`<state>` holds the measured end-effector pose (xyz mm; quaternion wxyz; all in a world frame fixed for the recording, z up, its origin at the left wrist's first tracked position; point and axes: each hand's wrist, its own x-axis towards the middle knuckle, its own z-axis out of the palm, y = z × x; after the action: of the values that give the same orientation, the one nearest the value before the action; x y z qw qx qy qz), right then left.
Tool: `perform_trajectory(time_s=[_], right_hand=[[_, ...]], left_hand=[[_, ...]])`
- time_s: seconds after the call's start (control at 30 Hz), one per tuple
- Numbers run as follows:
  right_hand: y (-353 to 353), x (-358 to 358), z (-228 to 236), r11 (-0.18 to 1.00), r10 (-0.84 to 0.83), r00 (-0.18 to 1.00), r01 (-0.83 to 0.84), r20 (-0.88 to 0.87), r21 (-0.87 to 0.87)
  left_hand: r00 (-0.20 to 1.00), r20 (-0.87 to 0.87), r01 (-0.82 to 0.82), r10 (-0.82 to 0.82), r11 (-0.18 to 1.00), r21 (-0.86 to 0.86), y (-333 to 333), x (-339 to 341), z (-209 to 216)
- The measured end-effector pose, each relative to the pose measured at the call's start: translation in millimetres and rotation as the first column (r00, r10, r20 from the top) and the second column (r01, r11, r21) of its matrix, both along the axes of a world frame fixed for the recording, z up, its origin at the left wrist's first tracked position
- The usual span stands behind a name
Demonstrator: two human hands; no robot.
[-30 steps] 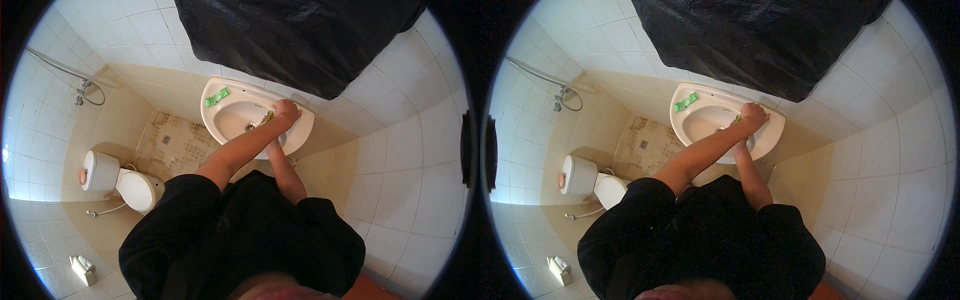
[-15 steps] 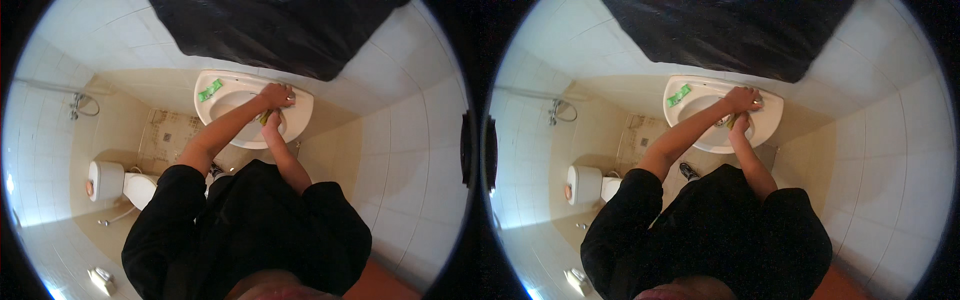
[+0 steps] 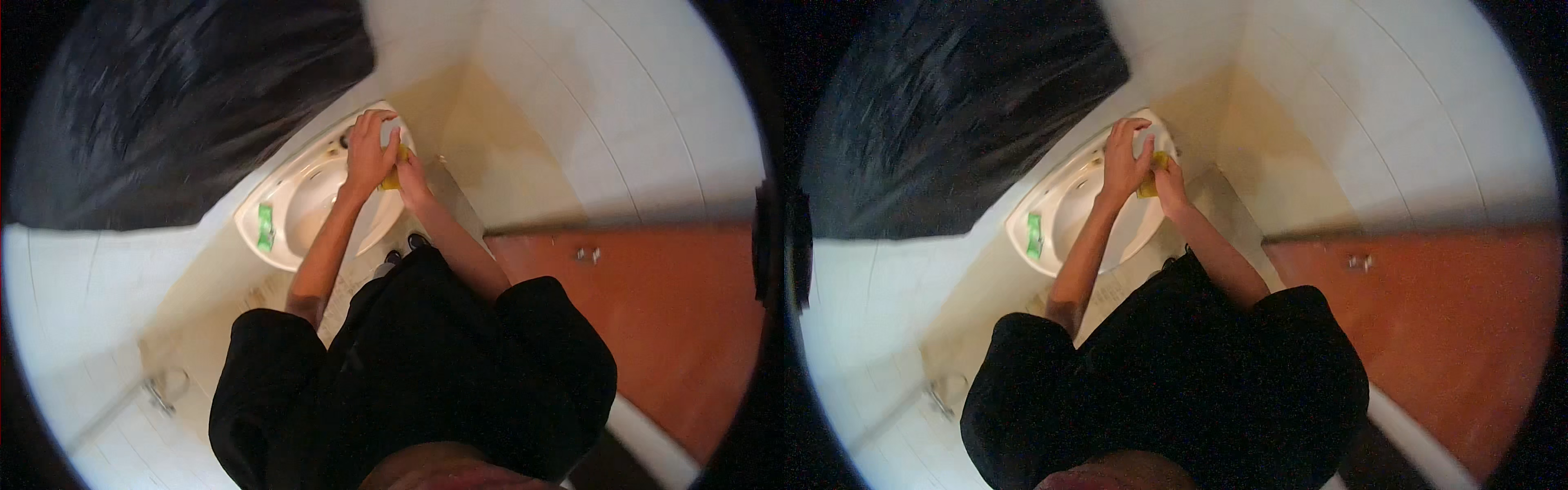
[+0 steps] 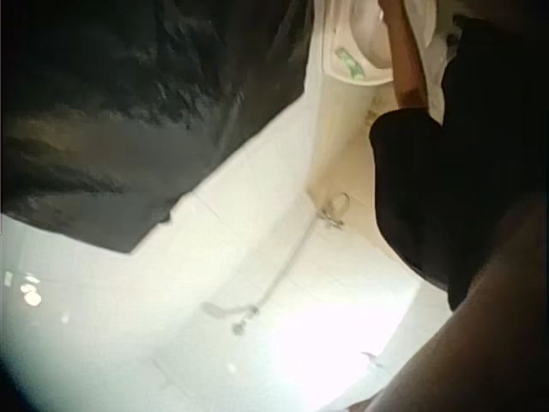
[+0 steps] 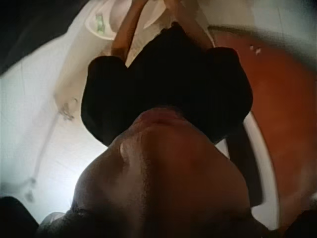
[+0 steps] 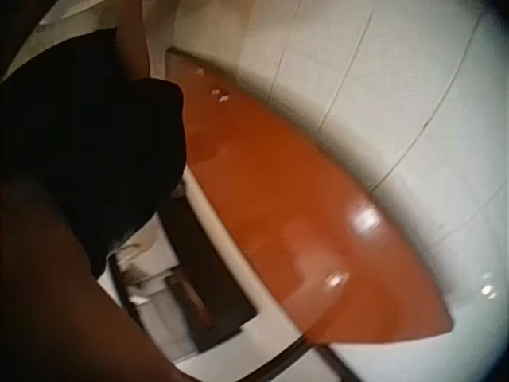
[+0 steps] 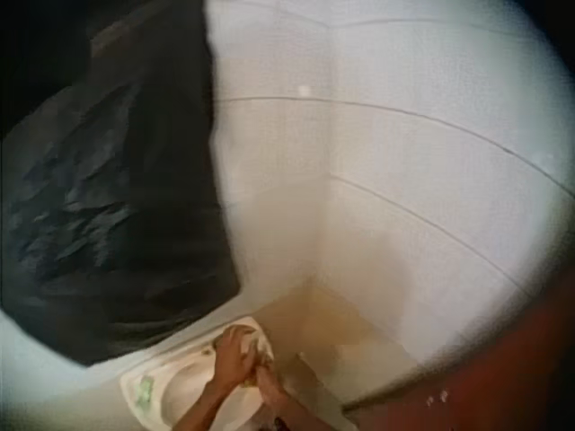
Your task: Clean bathroom surfaces including the door and wall tiles using a sponge.
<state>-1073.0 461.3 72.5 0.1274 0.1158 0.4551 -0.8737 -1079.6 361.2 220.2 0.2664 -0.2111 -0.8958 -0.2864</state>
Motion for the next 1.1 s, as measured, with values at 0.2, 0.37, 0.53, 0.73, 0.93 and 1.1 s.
perform_trajectory(time_s=[0.2, 0.37, 0.53, 0.73, 0.93, 1.1], right_hand=[[171.8, -41.0, -75.0, 0.735, -0.588, 0.712, 0.271, -0.385, -0.622], [277.4, 18.7, -41.1, 0.710, -0.698, 0.617, 0.529, -0.363, -0.465], [363.2, 91.7, 31.9, 0.595, -0.797, 0.494, 0.741, -0.346, -0.312], [333.7, 139.1, 80.1, 0.397, -0.863, 0.384, 0.917, -0.329, 0.029], [276.8, 194.9, 90.6, 0.393, -0.894, 0.290, 0.874, -0.341, -0.287], [230.1, 308.9, 50.9, 0.320, -0.915, 0.107, 0.782, -0.390, -0.535]], left_hand=[[0.691, 0.313, 0.490, -0.652, 0.740, 0.460, 187.5, 7.3, 14.8], [0.268, 0.007, 0.823, -0.963, 0.232, 0.519, 355.9, 49.1, 41.2], [0.211, 0.064, 0.690, -0.976, 0.194, 0.697, 429.8, 106.1, 63.0], [0.100, 0.169, 0.582, -0.981, 0.195, 0.789, 420.1, 98.4, 66.1], [0.193, 0.166, 0.727, -0.967, 0.255, 0.637, 340.8, 158.3, 70.7], [0.121, 0.066, 0.846, -0.991, 0.137, 0.516, 270.8, 246.9, 87.0]])
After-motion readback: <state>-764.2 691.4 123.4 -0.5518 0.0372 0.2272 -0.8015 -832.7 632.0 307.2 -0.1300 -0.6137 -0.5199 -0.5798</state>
